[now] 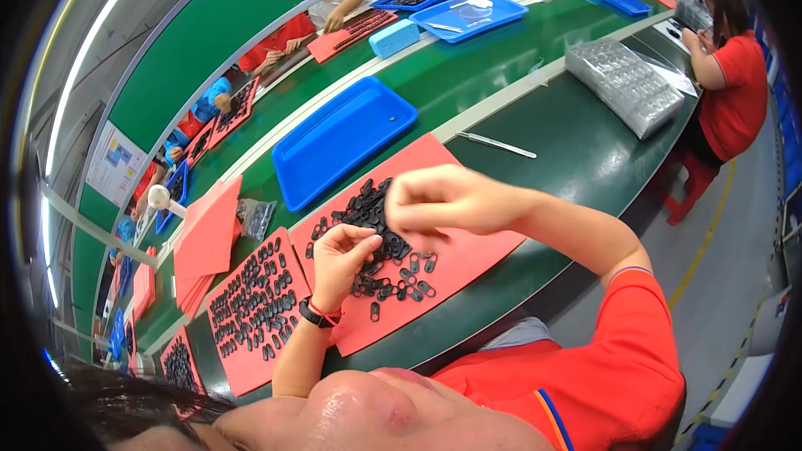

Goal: The person assembles components by fitting small circular inserts into plastic tags by hand, places the tags on the foam pad, and then picks up a plastic bag containing additional components.

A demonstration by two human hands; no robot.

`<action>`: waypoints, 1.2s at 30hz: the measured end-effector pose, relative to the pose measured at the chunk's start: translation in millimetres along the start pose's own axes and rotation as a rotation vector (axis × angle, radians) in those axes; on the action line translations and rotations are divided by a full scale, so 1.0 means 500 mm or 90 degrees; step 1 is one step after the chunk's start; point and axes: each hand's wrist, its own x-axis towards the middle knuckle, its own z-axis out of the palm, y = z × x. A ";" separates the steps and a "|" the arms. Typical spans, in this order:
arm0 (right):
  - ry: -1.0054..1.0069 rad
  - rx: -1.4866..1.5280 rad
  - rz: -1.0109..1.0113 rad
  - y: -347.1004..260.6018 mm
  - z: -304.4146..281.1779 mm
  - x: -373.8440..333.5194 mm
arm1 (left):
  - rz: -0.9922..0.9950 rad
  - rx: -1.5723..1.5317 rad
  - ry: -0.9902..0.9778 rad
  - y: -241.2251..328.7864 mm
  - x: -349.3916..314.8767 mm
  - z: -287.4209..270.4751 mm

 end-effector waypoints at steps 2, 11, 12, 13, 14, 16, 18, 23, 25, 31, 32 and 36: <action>0.064 -0.115 0.097 0.069 -0.009 0.048 | -0.016 0.002 0.025 -0.008 0.008 0.000; 0.128 -0.269 0.030 0.185 -0.005 0.093 | -0.001 -0.097 0.101 -0.037 0.009 -0.002; 0.140 -0.284 0.020 0.188 -0.007 0.090 | 0.004 -0.097 0.103 -0.036 0.008 0.000; 0.149 -0.303 0.010 0.190 -0.010 0.087 | 0.009 -0.098 0.104 -0.035 0.007 0.001; 0.155 -0.273 0.020 0.190 -0.011 0.081 | 0.025 -0.095 0.095 -0.042 0.008 0.002; 0.160 -0.218 0.043 0.196 -0.014 0.078 | 0.040 -0.071 0.109 -0.038 0.002 0.005; 0.175 -0.195 0.052 0.194 -0.006 0.076 | 0.064 -0.091 0.129 -0.044 0.006 0.012; 0.212 -0.306 -0.014 0.195 0.003 0.072 | 0.022 -0.062 0.119 -0.047 0.000 0.004; 0.241 -0.341 -0.043 0.204 -0.002 0.076 | 0.032 -0.092 0.106 -0.049 0.000 0.005; 0.274 -0.211 0.059 0.198 -0.001 0.074 | -0.003 -0.110 0.111 -0.053 0.007 0.005; 0.271 -0.217 0.046 0.198 0.000 0.075 | -0.013 -0.097 0.110 -0.049 0.008 0.005; 0.259 -0.268 0.006 0.212 0.006 0.072 | -0.026 -0.078 0.105 -0.049 0.003 0.009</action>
